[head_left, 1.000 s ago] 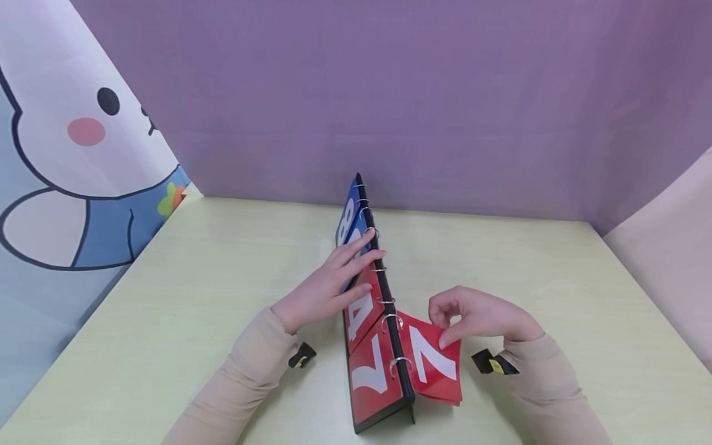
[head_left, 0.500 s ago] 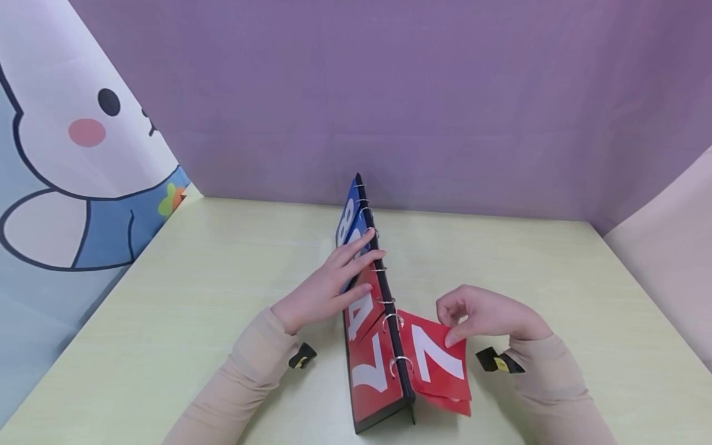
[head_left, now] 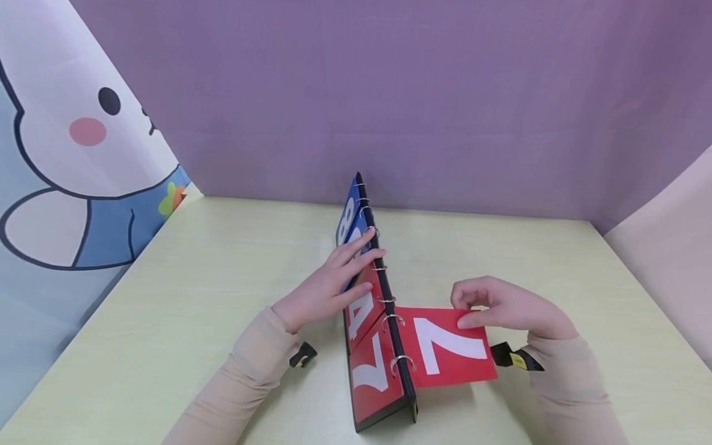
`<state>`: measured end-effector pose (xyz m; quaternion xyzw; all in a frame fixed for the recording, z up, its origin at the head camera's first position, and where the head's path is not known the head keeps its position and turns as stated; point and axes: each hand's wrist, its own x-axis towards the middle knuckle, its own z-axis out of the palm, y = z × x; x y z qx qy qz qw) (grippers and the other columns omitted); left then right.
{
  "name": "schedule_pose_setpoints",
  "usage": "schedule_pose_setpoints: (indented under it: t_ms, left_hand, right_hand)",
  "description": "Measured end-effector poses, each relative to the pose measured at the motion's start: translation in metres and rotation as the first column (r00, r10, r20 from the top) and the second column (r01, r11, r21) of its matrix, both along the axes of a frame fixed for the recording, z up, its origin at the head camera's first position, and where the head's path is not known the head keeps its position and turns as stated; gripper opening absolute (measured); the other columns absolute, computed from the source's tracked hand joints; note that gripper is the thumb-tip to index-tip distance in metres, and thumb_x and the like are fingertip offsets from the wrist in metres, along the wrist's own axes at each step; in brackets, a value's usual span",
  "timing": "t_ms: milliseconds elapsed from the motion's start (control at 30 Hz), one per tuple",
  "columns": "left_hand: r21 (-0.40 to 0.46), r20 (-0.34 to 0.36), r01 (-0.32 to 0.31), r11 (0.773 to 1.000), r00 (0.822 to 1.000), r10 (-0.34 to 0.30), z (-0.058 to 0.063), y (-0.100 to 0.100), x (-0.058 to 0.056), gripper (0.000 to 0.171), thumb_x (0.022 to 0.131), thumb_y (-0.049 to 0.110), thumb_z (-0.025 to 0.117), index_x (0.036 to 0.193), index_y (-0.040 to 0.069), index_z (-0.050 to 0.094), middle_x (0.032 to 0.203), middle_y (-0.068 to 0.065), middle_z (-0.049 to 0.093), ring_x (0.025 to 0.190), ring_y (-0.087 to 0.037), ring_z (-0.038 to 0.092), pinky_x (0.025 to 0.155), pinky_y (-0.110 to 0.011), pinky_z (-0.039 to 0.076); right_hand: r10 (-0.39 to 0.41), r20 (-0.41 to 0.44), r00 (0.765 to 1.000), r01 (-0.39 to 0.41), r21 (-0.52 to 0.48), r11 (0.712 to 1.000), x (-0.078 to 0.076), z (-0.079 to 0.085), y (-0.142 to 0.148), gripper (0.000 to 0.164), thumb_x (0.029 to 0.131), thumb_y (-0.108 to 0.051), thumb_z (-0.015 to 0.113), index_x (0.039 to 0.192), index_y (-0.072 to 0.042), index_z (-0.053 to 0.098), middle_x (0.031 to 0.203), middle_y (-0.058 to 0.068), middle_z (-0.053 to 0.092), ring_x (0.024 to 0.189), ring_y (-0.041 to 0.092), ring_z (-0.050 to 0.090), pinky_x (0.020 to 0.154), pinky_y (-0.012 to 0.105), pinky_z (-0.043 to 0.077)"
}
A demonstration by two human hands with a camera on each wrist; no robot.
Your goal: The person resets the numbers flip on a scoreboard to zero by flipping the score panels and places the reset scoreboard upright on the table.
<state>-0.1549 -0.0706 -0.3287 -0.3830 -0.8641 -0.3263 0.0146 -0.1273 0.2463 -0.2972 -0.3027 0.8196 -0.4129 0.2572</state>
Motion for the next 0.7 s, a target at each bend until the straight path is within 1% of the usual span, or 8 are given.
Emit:
schedule_pose_setpoints:
  t_ms: [100, 233, 333, 400, 467, 533, 633, 700]
  left_hand:
    - [-0.003, 0.001, -0.003, 1.0, 1.0, 0.003, 0.001, 0.0, 0.0, 0.057, 0.095, 0.034, 0.055, 0.146, 0.027, 0.032, 0.16, 0.003, 0.005, 0.143, -0.029, 0.015, 0.095, -0.048, 0.049]
    - [-0.006, 0.001, -0.005, 1.0, 1.0, 0.005, 0.002, 0.001, 0.0, 0.057, 0.095, 0.034, 0.055, 0.146, 0.027, 0.032, 0.16, 0.002, 0.005, 0.143, -0.029, 0.015, 0.095, -0.048, 0.049]
    - [-0.006, 0.002, -0.004, 1.0, 1.0, 0.004, 0.001, 0.001, 0.0, 0.057, 0.095, 0.034, 0.055, 0.146, 0.027, 0.032, 0.16, 0.002, 0.005, 0.143, -0.029, 0.015, 0.096, -0.048, 0.048]
    - [-0.008, 0.001, -0.005, 1.0, 1.0, 0.005, 0.0, 0.001, 0.0, 0.057, 0.095, 0.034, 0.055, 0.146, 0.027, 0.032, 0.16, 0.003, 0.005, 0.143, -0.029, 0.015, 0.096, -0.048, 0.048]
    - [-0.007, 0.0, -0.004, 1.0, 1.0, 0.004, 0.0, 0.001, -0.001, 0.057, 0.095, 0.034, 0.055, 0.146, 0.027, 0.032, 0.16, 0.003, 0.005, 0.143, -0.029, 0.016, 0.096, -0.048, 0.048]
    - [-0.006, -0.001, -0.004, 1.0, 1.0, 0.004, -0.001, 0.001, -0.001, 0.057, 0.095, 0.034, 0.055, 0.146, 0.026, 0.032, 0.16, 0.003, 0.005, 0.143, -0.029, 0.016, 0.096, -0.048, 0.048]
    - [-0.005, 0.0, -0.003, 1.0, 1.0, 0.003, -0.001, 0.001, -0.002, 0.056, 0.095, 0.034, 0.055, 0.146, 0.026, 0.032, 0.16, 0.003, 0.005, 0.143, -0.029, 0.016, 0.096, -0.048, 0.048]
    - [-0.004, 0.0, -0.003, 1.0, 1.0, 0.003, -0.002, 0.001, -0.002, 0.056, 0.095, 0.034, 0.055, 0.146, 0.027, 0.032, 0.16, 0.003, 0.005, 0.143, -0.03, 0.016, 0.096, -0.048, 0.048]
  right_hand:
    - [-0.032, -0.013, 0.999, 0.031, -0.054, 0.998, 0.003, 0.007, 0.006, 0.008, 0.089, -0.006, 0.062, 0.094, -0.007, 0.056, 0.086, 0.001, 0.065, 0.085, 0.015, 0.063, 0.07, 0.032, 0.056]
    - [-0.066, -0.133, 0.989, 0.053, -0.098, 0.994, 0.007, 0.015, 0.015, 0.014, 0.087, -0.002, 0.063, 0.097, -0.011, 0.059, 0.087, -0.003, 0.064, 0.084, 0.013, 0.061, 0.073, 0.028, 0.054]
    - [-0.077, -0.206, 0.976, 0.059, -0.093, 0.994, 0.011, 0.019, 0.02, 0.024, 0.084, -0.001, 0.067, 0.103, -0.013, 0.06, 0.093, -0.005, 0.062, 0.086, 0.011, 0.061, 0.077, 0.025, 0.052]
    - [-0.064, -0.198, 0.978, 0.048, -0.087, 0.995, 0.014, 0.021, 0.022, 0.034, 0.082, -0.002, 0.069, 0.111, -0.014, 0.058, 0.101, -0.006, 0.06, 0.09, 0.011, 0.061, 0.077, 0.025, 0.053]
    - [-0.041, -0.168, 0.985, 0.026, -0.089, 0.996, 0.016, 0.022, 0.024, 0.044, 0.081, -0.003, 0.07, 0.12, -0.014, 0.053, 0.107, -0.006, 0.056, 0.092, 0.012, 0.062, 0.076, 0.026, 0.054]
    - [-0.022, -0.124, 0.992, 0.008, -0.112, 0.994, 0.018, 0.023, 0.025, 0.052, 0.082, -0.001, 0.068, 0.128, -0.014, 0.047, 0.112, -0.006, 0.052, 0.093, 0.015, 0.063, 0.074, 0.028, 0.055]
    - [-0.019, -0.084, 0.996, 0.004, -0.173, 0.985, 0.022, 0.025, 0.029, 0.058, 0.083, 0.004, 0.064, 0.134, -0.013, 0.043, 0.115, -0.005, 0.048, 0.091, 0.019, 0.064, 0.07, 0.031, 0.057]
    - [-0.026, -0.081, 0.996, 0.007, -0.216, 0.976, 0.025, 0.026, 0.033, 0.06, 0.082, 0.009, 0.061, 0.135, -0.012, 0.042, 0.117, -0.005, 0.048, 0.092, 0.019, 0.063, 0.069, 0.032, 0.057]
